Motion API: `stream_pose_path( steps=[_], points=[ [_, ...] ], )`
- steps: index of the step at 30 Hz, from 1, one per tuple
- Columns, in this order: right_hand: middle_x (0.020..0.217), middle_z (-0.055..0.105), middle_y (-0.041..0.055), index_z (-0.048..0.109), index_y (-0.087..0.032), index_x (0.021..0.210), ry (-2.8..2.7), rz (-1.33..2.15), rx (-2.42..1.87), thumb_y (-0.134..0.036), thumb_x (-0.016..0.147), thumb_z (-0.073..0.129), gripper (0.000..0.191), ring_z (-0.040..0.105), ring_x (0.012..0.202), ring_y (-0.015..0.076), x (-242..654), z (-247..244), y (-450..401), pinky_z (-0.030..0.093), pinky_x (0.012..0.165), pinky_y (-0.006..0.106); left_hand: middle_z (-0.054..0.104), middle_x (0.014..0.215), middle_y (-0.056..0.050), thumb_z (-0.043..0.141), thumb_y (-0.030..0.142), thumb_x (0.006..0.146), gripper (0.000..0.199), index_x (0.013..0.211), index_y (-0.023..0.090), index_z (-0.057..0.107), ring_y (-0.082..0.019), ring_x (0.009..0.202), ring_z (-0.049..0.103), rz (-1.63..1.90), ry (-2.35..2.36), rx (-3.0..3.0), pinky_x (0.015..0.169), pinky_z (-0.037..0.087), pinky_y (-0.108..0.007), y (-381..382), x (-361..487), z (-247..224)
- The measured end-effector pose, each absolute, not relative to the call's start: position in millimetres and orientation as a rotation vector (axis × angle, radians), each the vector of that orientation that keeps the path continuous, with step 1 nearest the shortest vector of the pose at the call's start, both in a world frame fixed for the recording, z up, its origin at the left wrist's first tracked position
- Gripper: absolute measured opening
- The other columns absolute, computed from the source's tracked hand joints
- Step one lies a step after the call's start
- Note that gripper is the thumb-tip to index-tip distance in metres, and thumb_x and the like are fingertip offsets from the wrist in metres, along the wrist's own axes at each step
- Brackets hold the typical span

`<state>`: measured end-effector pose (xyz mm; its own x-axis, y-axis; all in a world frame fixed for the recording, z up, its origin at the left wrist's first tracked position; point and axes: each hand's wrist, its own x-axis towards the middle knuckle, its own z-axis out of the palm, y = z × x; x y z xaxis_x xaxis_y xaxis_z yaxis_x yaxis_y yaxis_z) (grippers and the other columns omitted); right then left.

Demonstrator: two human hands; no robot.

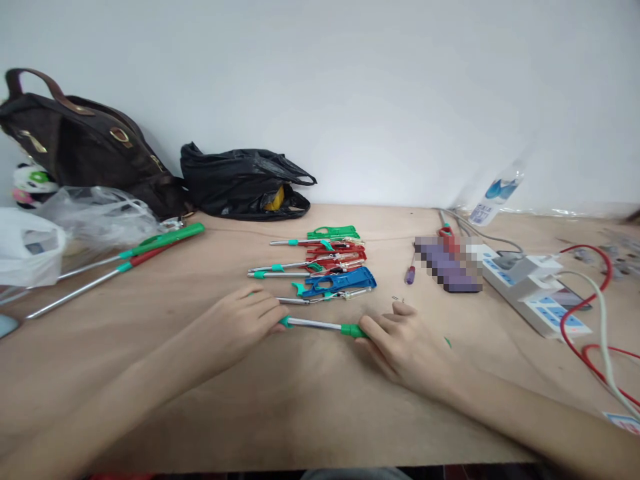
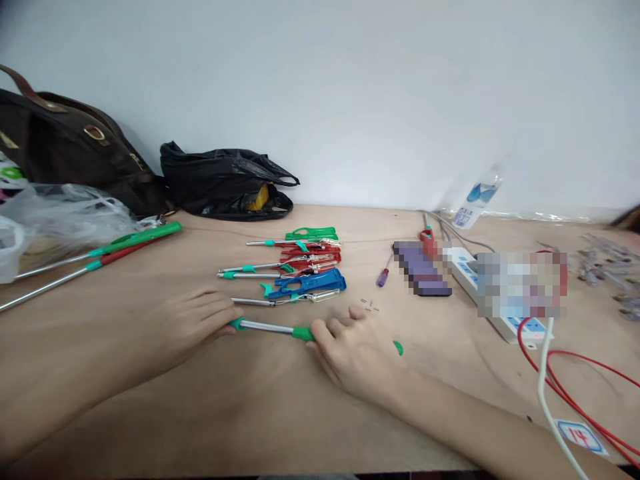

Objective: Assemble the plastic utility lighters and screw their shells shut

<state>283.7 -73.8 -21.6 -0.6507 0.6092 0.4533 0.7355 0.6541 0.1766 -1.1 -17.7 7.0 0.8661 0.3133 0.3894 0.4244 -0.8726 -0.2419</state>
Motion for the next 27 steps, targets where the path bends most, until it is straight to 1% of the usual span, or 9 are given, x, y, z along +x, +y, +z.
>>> stream_pose_path(
  steps=[3, 6, 9, 12, 17, 21, 24, 27],
  points=[
    [0.061, 0.060, -0.0004, 0.050, -0.019, 0.081, -2.544, -0.533, -1.027, -0.020, 0.098, 0.038, 0.021, 0.049, 0.048, 0.0164, 279.7, -22.4, -77.9, 0.021, 0.061, 0.033, 0.065, 0.072, -0.002, 0.024, 0.027, 0.106, 0.048, 0.081, 0.015, 0.063, -0.017, 0.069, 0.057, -0.545, -0.489, -2.782, 0.070, 0.040, -0.030, -25.5, 31.0, -2.7],
    [0.060, 0.059, -0.0004, 0.049, -0.019, 0.080, -2.560, -0.564, -1.006, -0.018, 0.095, 0.044, 0.015, 0.048, 0.047, 0.0171, 278.1, -24.9, -79.7, 0.021, 0.061, 0.033, 0.060, 0.063, -0.002, 0.027, 0.026, 0.105, 0.048, 0.073, 0.014, 0.059, -0.017, 0.058, 0.052, -0.576, -0.473, -2.839, 0.060, 0.036, -0.030, -30.9, 59.8, -16.3],
    [0.060, 0.058, -0.0001, 0.049, -0.018, 0.080, -2.541, -0.599, -1.012, -0.017, 0.093, 0.045, 0.014, 0.048, 0.046, 0.0176, 279.3, -26.5, -77.6, 0.022, 0.061, 0.033, 0.061, 0.068, -0.002, 0.034, 0.023, 0.104, 0.039, 0.075, 0.014, 0.058, -0.016, 0.059, 0.052, -0.550, -0.621, -2.909, 0.058, 0.035, -0.028, -33.4, 73.6, -22.6],
    [0.059, 0.057, 0.0000, 0.050, -0.018, 0.080, -2.519, -0.614, -0.976, -0.014, 0.094, 0.038, 0.019, 0.047, 0.046, 0.0174, 278.9, -25.2, -74.9, 0.022, 0.061, 0.032, 0.061, 0.071, -0.002, 0.034, 0.018, 0.103, 0.035, 0.077, 0.014, 0.057, -0.017, 0.062, 0.052, -0.573, -0.674, -2.924, 0.059, 0.037, -0.029, -35.1, 74.7, -21.2],
    [0.055, 0.054, -0.0005, 0.049, -0.018, 0.076, -2.479, -0.573, -0.961, -0.013, 0.099, 0.028, 0.031, 0.045, 0.044, 0.0159, 272.7, -20.2, -73.5, 0.022, 0.058, 0.031, 0.054, 0.067, -0.004, 0.028, 0.014, 0.102, 0.039, 0.073, 0.014, 0.056, -0.018, 0.063, 0.047, -0.666, -0.505, -2.755, 0.062, 0.037, -0.031, -36.1, 71.5, -20.0],
    [0.056, 0.056, 0.0004, 0.049, -0.019, 0.076, -2.504, -0.524, -0.956, -0.013, 0.099, 0.027, 0.032, 0.047, 0.044, 0.0157, 268.4, -18.0, -72.0, 0.022, 0.057, 0.032, 0.052, 0.068, -0.005, 0.031, 0.008, 0.098, 0.036, 0.072, 0.014, 0.055, -0.020, 0.065, 0.046, -0.672, -0.466, -2.633, 0.068, 0.039, -0.033, -34.6, 69.3, -19.5],
    [0.059, 0.060, 0.0016, 0.050, -0.018, 0.079, -2.575, -0.438, -1.032, -0.018, 0.099, 0.034, 0.026, 0.051, 0.046, 0.0165, 264.1, -15.7, -68.3, 0.022, 0.056, 0.032, 0.053, 0.067, -0.005, 0.033, 0.009, 0.098, 0.034, 0.075, 0.013, 0.057, -0.020, 0.064, 0.047, -0.658, -0.441, -2.636, 0.065, 0.039, -0.033, -30.5, 66.7, -15.6],
    [0.063, 0.064, 0.0032, 0.054, -0.017, 0.087, -2.671, -0.274, -1.262, -0.030, 0.099, 0.044, 0.020, 0.057, 0.050, 0.0193, 261.8, -9.7, -61.3, 0.022, 0.053, 0.031, 0.058, 0.071, -0.005, 0.032, 0.017, 0.102, 0.036, 0.079, 0.012, 0.059, -0.020, 0.065, 0.051, -0.600, -0.473, -2.752, 0.063, 0.040, -0.031, -23.4, 61.1, -10.5]
  ],
)
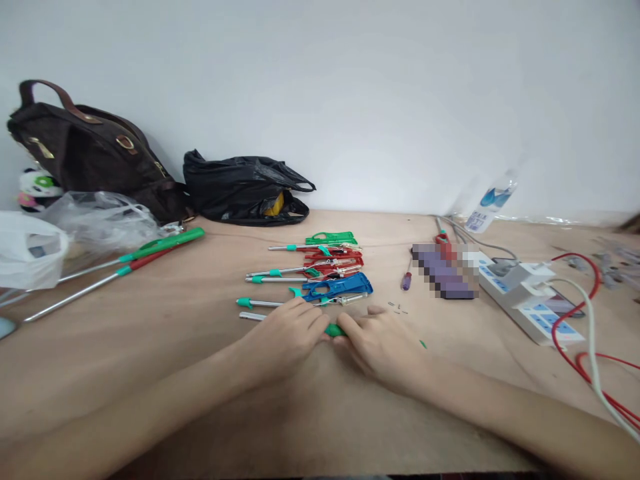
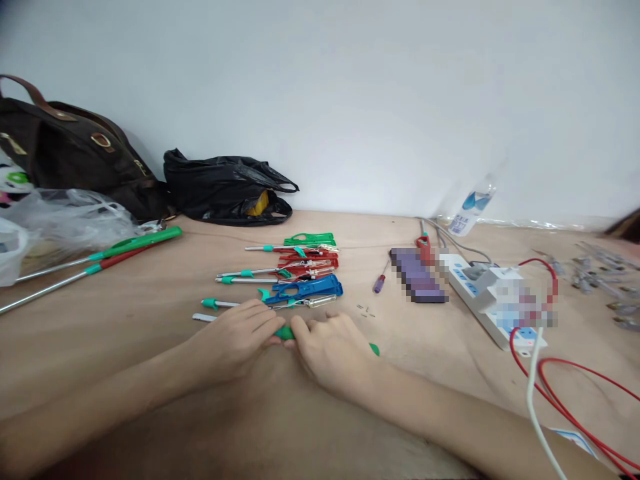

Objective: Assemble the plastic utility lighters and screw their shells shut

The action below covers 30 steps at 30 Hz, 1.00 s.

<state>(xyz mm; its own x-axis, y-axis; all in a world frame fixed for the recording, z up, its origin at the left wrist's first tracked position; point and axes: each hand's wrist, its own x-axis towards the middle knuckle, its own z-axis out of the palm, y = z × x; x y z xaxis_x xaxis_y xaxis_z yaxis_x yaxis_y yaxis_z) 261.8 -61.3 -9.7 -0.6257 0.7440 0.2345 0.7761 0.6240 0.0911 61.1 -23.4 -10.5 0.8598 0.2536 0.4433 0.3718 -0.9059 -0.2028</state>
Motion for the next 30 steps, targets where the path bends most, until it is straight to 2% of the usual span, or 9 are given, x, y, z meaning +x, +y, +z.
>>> stream_pose_path(
  steps=[4, 7, 9, 13, 16, 18, 22, 25, 30],
  points=[
    [0.084, 0.071, 0.0075, 0.056, -0.017, 0.100, -2.705, 0.020, -1.401, -0.043, 0.096, 0.052, 0.027, 0.066, 0.073, 0.0240, 275.8, -4.2, -49.6, 0.028, 0.054, 0.029, 0.066, 0.083, -0.007, 0.031, 0.020, 0.102, 0.035, 0.087, 0.014, 0.061, -0.021, 0.073, 0.059, -0.503, -0.742, -2.841, 0.067, 0.044, -0.031, -13.9, 39.5, -7.0],
    [0.090, 0.070, 0.0074, 0.056, -0.016, 0.102, -2.698, 0.123, -1.323, -0.034, 0.096, 0.053, 0.019, 0.066, 0.080, 0.0213, 294.8, -12.6, -42.9, 0.035, 0.060, 0.028, 0.068, 0.096, -0.008, 0.032, 0.024, 0.102, 0.032, 0.098, 0.015, 0.063, -0.022, 0.086, 0.062, -0.507, -0.912, -2.855, 0.074, 0.047, -0.032, -12.0, 16.2, -7.8],
    [0.080, 0.068, 0.0051, 0.057, -0.017, 0.093, -2.706, 0.009, -1.186, -0.031, 0.097, 0.050, 0.016, 0.063, 0.071, 0.0186, 302.6, -23.7, -40.6, 0.036, 0.060, 0.028, 0.068, 0.100, -0.008, 0.036, 0.027, 0.100, 0.029, 0.102, 0.017, 0.063, -0.023, 0.090, 0.062, -0.539, -0.921, -2.875, 0.077, 0.048, -0.032, -14.4, 7.1, -9.2],
    [0.067, 0.061, 0.0031, 0.057, -0.016, 0.081, -2.606, -0.448, -0.817, -0.027, 0.100, 0.045, 0.026, 0.054, 0.059, 0.0157, 298.9, -41.5, -42.8, 0.034, 0.060, 0.030, 0.065, 0.112, -0.008, 0.042, 0.029, 0.099, 0.029, 0.121, 0.019, 0.057, -0.023, 0.101, 0.061, -0.571, -0.813, -2.984, 0.083, 0.048, -0.033, -22.7, 20.7, -10.9],
    [0.068, 0.062, 0.0035, 0.061, -0.012, 0.087, -2.574, -0.670, -0.697, -0.015, 0.099, 0.045, 0.020, 0.051, 0.060, 0.0151, 292.3, -43.3, -46.6, 0.033, 0.060, 0.030, 0.065, 0.109, -0.008, 0.042, 0.024, 0.099, 0.026, 0.117, 0.018, 0.059, -0.020, 0.096, 0.061, -0.587, -0.676, -3.086, 0.082, 0.048, -0.030, -25.2, 47.4, -12.5],
    [0.074, 0.065, 0.0054, 0.063, -0.011, 0.091, -2.589, -0.720, -0.701, -0.013, 0.098, 0.045, 0.019, 0.053, 0.065, 0.0166, 293.0, -40.8, -47.2, 0.034, 0.061, 0.031, 0.064, 0.101, -0.008, 0.041, 0.019, 0.097, 0.023, 0.106, 0.015, 0.062, -0.019, 0.090, 0.060, -0.594, -0.643, -3.097, 0.077, 0.049, -0.029, -24.5, 62.3, -14.8],
    [0.081, 0.066, 0.0073, 0.063, -0.014, 0.082, -2.563, -0.458, -0.884, -0.033, 0.099, 0.048, 0.029, 0.055, 0.077, 0.0199, 309.8, -30.2, -39.6, 0.040, 0.070, 0.032, 0.060, 0.089, -0.007, 0.042, 0.013, 0.094, 0.021, 0.088, 0.015, 0.063, -0.019, 0.079, 0.056, -0.534, -0.541, -3.023, 0.068, 0.047, -0.029, -22.2, 74.5, -21.3],
    [0.081, 0.065, 0.0068, 0.065, -0.014, 0.086, -2.400, -0.352, -1.202, -0.014, 0.098, 0.044, 0.024, 0.054, 0.076, 0.0187, 329.1, -18.0, -28.0, 0.041, 0.071, 0.030, 0.060, 0.090, -0.008, 0.040, 0.009, 0.092, 0.023, 0.092, 0.013, 0.063, -0.020, 0.078, 0.054, -0.538, -0.471, -2.969, 0.069, 0.047, -0.030, -22.2, 74.3, -23.9],
    [0.082, 0.066, 0.0066, 0.067, -0.015, 0.078, -2.411, -0.097, -1.528, -0.005, 0.087, 0.056, 0.017, 0.059, 0.080, 0.0188, 351.0, -4.3, -14.3, 0.041, 0.068, 0.028, 0.059, 0.093, -0.008, 0.044, 0.011, 0.092, 0.018, 0.090, 0.014, 0.062, -0.020, 0.081, 0.055, -0.564, -0.505, -2.970, 0.071, 0.046, -0.031, -23.9, 75.7, -23.4]
  ],
)
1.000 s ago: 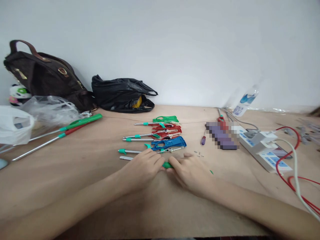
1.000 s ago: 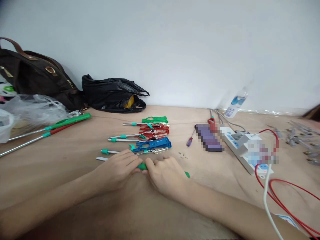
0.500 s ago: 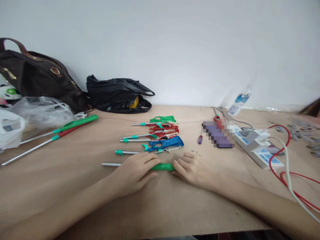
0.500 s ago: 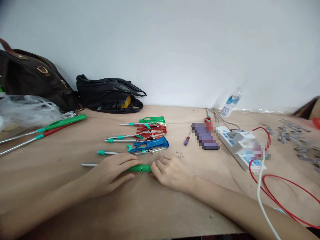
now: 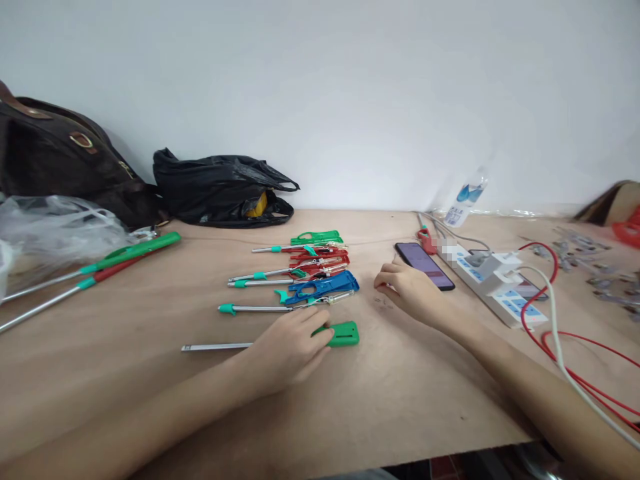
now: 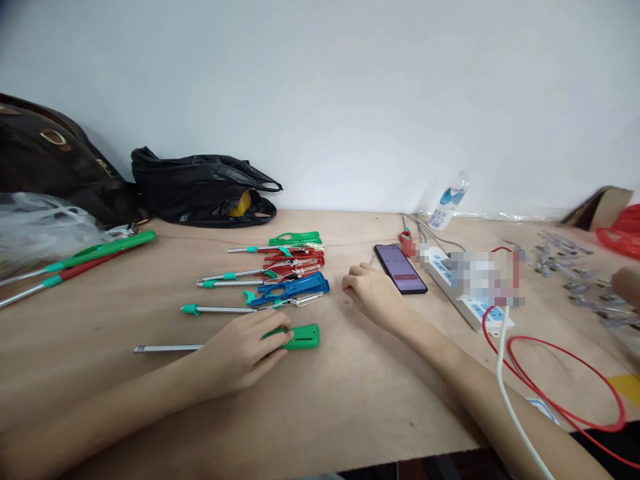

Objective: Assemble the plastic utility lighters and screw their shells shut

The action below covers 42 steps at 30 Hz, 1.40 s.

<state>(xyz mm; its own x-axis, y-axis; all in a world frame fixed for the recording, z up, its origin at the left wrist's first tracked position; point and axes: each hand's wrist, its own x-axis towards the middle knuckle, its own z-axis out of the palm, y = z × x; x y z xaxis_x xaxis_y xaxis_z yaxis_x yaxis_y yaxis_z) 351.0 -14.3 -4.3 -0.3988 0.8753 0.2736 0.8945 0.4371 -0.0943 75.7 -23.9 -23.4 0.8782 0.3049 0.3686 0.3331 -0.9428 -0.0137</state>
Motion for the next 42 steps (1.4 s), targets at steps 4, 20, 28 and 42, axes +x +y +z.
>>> stream_pose_path(
  steps=[4, 20, 28, 42],
  points=[
    [0.084, 0.066, 0.0051, 0.067, -0.016, 0.078, -2.532, 0.045, -1.527, -0.005, 0.084, 0.059, 0.014, 0.059, 0.080, 0.0173, 353.6, -8.3, -11.6, 0.041, 0.070, 0.026, 0.059, 0.093, -0.007, 0.045, 0.012, 0.094, 0.017, 0.087, 0.015, 0.060, -0.018, 0.080, 0.054, -0.613, -0.541, -2.976, 0.070, 0.044, -0.028, -24.1, 77.6, -24.3],
    [0.078, 0.062, 0.0049, 0.061, -0.016, 0.077, -2.582, -0.127, -1.568, -0.008, 0.081, 0.054, 0.011, 0.054, 0.072, 0.0160, 347.0, -20.4, -11.3, 0.034, 0.067, 0.027, 0.059, 0.095, -0.007, 0.047, 0.012, 0.092, 0.013, 0.087, 0.015, 0.058, -0.018, 0.081, 0.054, -0.716, -0.579, -3.038, 0.071, 0.044, -0.028, -23.2, 77.0, -28.7],
    [0.074, 0.059, 0.0016, 0.063, -0.016, 0.079, -2.171, 0.648, -1.241, -0.019, 0.086, 0.054, 0.012, 0.049, 0.062, 0.0118, 330.0, -20.5, -25.3, 0.037, 0.058, 0.023, 0.060, 0.093, -0.008, 0.043, 0.013, 0.093, 0.017, 0.087, 0.015, 0.058, -0.018, 0.081, 0.054, -0.735, -0.573, -3.044, 0.070, 0.045, -0.028, -22.8, 77.3, -29.8],
    [0.059, 0.047, -0.0045, 0.065, -0.016, 0.076, -1.814, 1.158, -1.115, -0.045, 0.084, 0.065, 0.030, 0.039, 0.055, 0.0096, 311.2, -45.1, -30.7, 0.031, 0.053, 0.024, 0.059, 0.092, -0.007, 0.043, 0.014, 0.091, 0.016, 0.085, 0.016, 0.058, -0.018, 0.081, 0.054, -0.727, -0.560, -3.035, 0.069, 0.044, -0.027, -19.0, 73.7, -29.4]
  ],
)
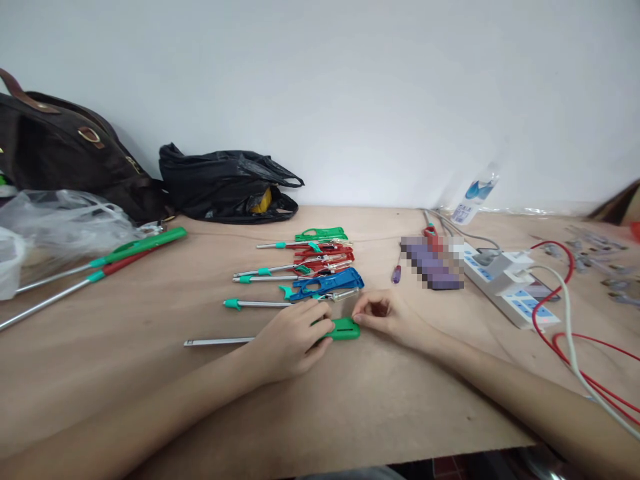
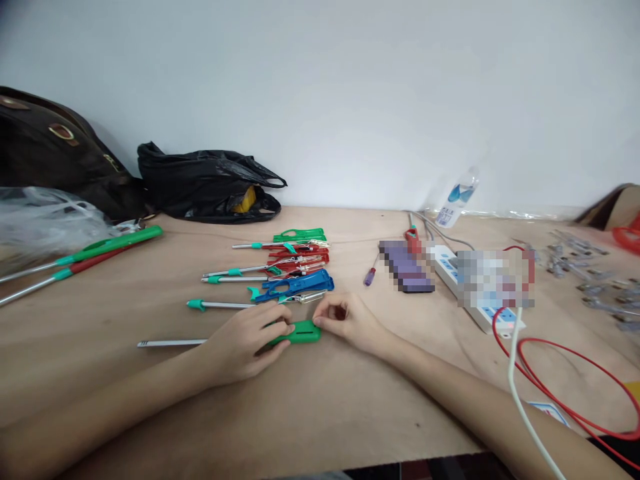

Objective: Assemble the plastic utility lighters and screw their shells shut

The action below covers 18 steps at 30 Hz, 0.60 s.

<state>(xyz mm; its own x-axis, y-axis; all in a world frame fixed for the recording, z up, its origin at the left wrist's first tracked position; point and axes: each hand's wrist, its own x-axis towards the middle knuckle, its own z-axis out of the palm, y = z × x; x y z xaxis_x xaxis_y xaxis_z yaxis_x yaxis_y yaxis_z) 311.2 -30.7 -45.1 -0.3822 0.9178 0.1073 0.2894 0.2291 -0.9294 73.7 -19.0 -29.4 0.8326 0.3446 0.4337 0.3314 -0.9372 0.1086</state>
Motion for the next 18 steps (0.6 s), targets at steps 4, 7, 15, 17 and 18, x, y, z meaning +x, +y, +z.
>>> stream_pose_path(
  steps=[4, 7, 15, 17, 18],
  points=[
    [0.063, 0.050, -0.0034, 0.066, -0.016, 0.077, -1.750, 1.188, -1.087, -0.043, 0.082, 0.067, 0.028, 0.041, 0.058, 0.0102, 309.6, -49.2, -30.1, 0.031, 0.055, 0.025, 0.059, 0.092, -0.007, 0.044, 0.013, 0.091, 0.015, 0.086, 0.015, 0.058, -0.018, 0.081, 0.054, 0.716, 0.535, 2.977, 0.069, 0.043, -0.027, -18.2, 73.4, -29.5],
    [0.056, 0.044, -0.0059, 0.066, -0.015, 0.074, -1.764, 1.231, -1.090, -0.041, 0.081, 0.068, 0.027, 0.035, 0.053, 0.0088, 309.3, -49.4, -30.1, 0.027, 0.053, 0.024, 0.059, 0.092, -0.008, 0.045, 0.012, 0.090, 0.013, 0.086, 0.015, 0.058, -0.018, 0.081, 0.054, 0.710, 0.532, 2.970, 0.070, 0.043, -0.027, -18.2, 73.9, -28.6],
    [0.061, 0.052, -0.0036, 0.065, -0.015, 0.074, -1.658, 1.287, -1.048, -0.040, 0.080, 0.071, 0.026, 0.042, 0.056, 0.0091, 307.8, -46.4, -30.2, 0.030, 0.053, 0.024, 0.059, 0.093, -0.008, 0.044, 0.012, 0.091, 0.014, 0.086, 0.015, 0.057, -0.018, 0.082, 0.054, 0.717, 0.525, 2.949, 0.070, 0.043, -0.027, -17.7, 74.1, -30.3],
    [0.067, 0.059, -0.0007, 0.065, -0.015, 0.076, -1.630, 1.314, -1.030, -0.042, 0.079, 0.072, 0.027, 0.048, 0.060, 0.0103, 307.8, -45.2, -29.3, 0.036, 0.056, 0.024, 0.059, 0.093, -0.007, 0.044, 0.013, 0.091, 0.015, 0.086, 0.015, 0.057, -0.018, 0.081, 0.054, 0.724, 0.521, 2.950, 0.070, 0.043, -0.027, -17.3, 74.0, -30.7],
    [0.068, 0.061, 0.0002, 0.065, -0.016, 0.076, -1.626, 1.332, -1.031, -0.043, 0.079, 0.071, 0.028, 0.050, 0.061, 0.0108, 308.4, -44.7, -28.7, 0.038, 0.056, 0.024, 0.059, 0.093, -0.007, 0.044, 0.013, 0.091, 0.014, 0.086, 0.015, 0.057, -0.018, 0.081, 0.054, 0.727, 0.517, 2.951, 0.069, 0.043, -0.027, -17.1, 73.9, -30.7]
  ],
)
